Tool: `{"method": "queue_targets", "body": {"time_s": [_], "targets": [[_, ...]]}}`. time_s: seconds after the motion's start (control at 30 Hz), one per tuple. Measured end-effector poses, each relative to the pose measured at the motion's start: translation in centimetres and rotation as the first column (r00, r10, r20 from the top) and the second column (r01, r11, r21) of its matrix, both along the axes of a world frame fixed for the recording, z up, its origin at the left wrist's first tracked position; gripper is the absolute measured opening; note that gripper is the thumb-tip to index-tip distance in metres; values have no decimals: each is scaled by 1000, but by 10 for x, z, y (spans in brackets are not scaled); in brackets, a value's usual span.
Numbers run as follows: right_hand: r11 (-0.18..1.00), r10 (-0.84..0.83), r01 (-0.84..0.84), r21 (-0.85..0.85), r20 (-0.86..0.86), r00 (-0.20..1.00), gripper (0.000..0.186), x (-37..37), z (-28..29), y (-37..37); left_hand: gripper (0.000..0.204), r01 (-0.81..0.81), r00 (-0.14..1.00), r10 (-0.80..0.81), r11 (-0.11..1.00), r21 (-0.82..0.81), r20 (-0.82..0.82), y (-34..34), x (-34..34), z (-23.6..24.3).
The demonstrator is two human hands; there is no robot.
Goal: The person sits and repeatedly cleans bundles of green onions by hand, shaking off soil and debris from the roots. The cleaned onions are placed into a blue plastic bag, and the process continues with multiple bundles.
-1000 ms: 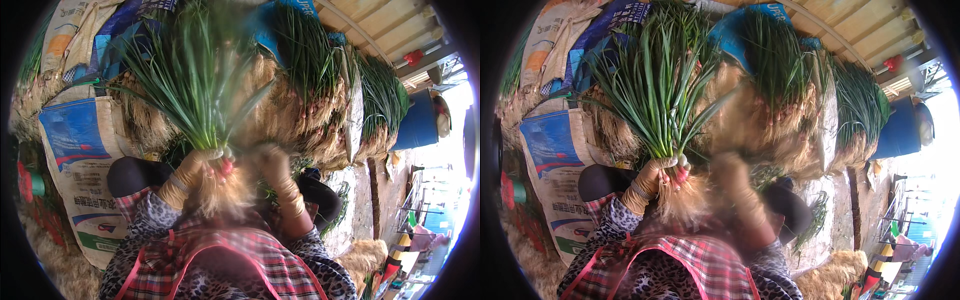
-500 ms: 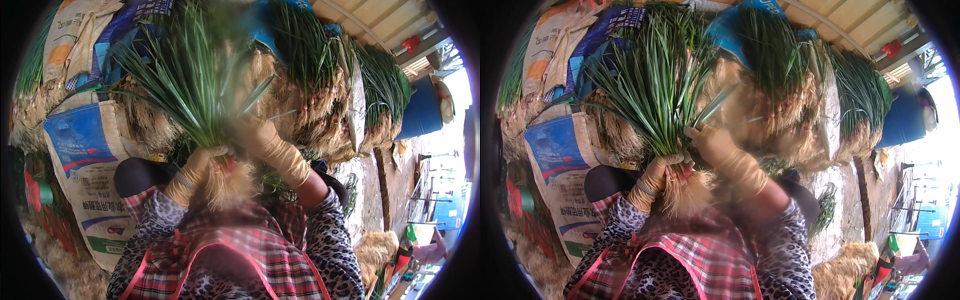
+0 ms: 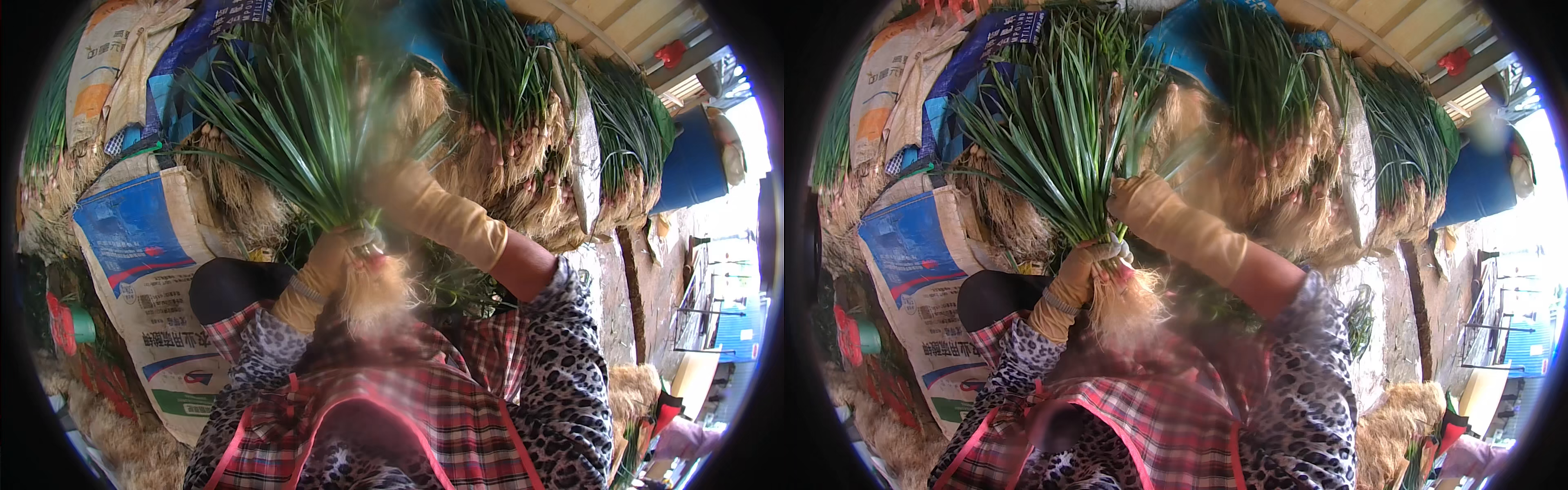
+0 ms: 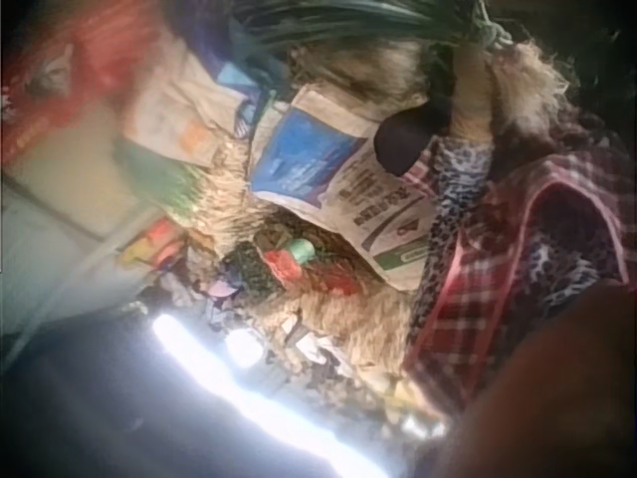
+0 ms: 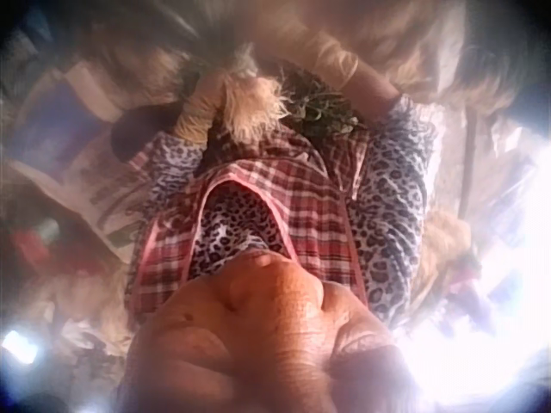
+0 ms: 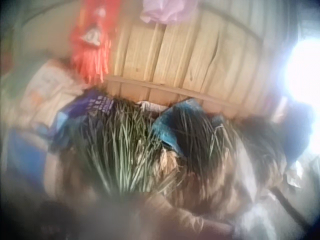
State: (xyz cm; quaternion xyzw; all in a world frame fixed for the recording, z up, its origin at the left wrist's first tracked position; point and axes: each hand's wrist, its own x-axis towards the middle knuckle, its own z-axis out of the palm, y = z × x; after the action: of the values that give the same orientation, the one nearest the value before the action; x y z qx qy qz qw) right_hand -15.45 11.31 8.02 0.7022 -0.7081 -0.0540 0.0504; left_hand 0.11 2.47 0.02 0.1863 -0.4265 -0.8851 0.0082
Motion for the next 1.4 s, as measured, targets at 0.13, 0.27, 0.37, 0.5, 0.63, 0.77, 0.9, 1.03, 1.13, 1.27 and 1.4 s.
{"method": "queue_targets", "body": {"time_s": [0.13, 0.27, 0.37, 0.5, 0.63, 0.77, 0.9, 1.03, 1.13, 1.27, 1.4], "targets": [[967, 248, -227, -112, 245, 937, 8, 42, -17, 83, 20, -4, 997, -8, 987, 163, 75, 3, 0, 9], [948, -240, -62, 312, 830, 504, 20, 47, -62, 183, 24, 31, 999, -33, 988, 153, 9, 2, -6, -10], [958, -211, 283, 54, 799, 563, 25, 36, -10, 141, 27, 44, 999, -44, 998, 49, 0, 2, -8, -18], [886, -353, 463, -22, 615, 705, 25, 35, 13, 33, 30, -156, 985, 156, 988, 7, -68, 23, -16, -7], [922, -278, 355, 157, 906, 320, 12, 50, -16, 7, 22, -147, 980, 117, 972, -186, -162, 23, -11, -1], [949, 186, 117, -294, 818, 544, 9, 68, 6, 44, 16, -47, 973, 41, 999, -20, -228, 16, -17, -28], [830, -407, 556, -49, 628, 663, 28, 27, -14, -2, 33, 68, 990, -67, 998, 1, -125, 22, -29, -39], [827, -423, 561, -14, 642, 639, 23, 37, -26, -17, 38, -83, 971, -38, 873, -480, -235, 12, -29, -86], [879, -162, 465, -110, 847, 507, 17, 55, -27, 23, 37, 34, 970, -180, 759, -651, -160, 7, -20, -44], [851, 311, 523, -50, 849, -426, 8, 55, 31, 117, 29, 53, 987, -53, 999, -5, -155, 8, -18, -20], [685, -137, 724, 84, 990, 15, 11, 1, -57, 183, 24, 108, 991, -96, 986, 128, -92, 8, -19, -11]]}}
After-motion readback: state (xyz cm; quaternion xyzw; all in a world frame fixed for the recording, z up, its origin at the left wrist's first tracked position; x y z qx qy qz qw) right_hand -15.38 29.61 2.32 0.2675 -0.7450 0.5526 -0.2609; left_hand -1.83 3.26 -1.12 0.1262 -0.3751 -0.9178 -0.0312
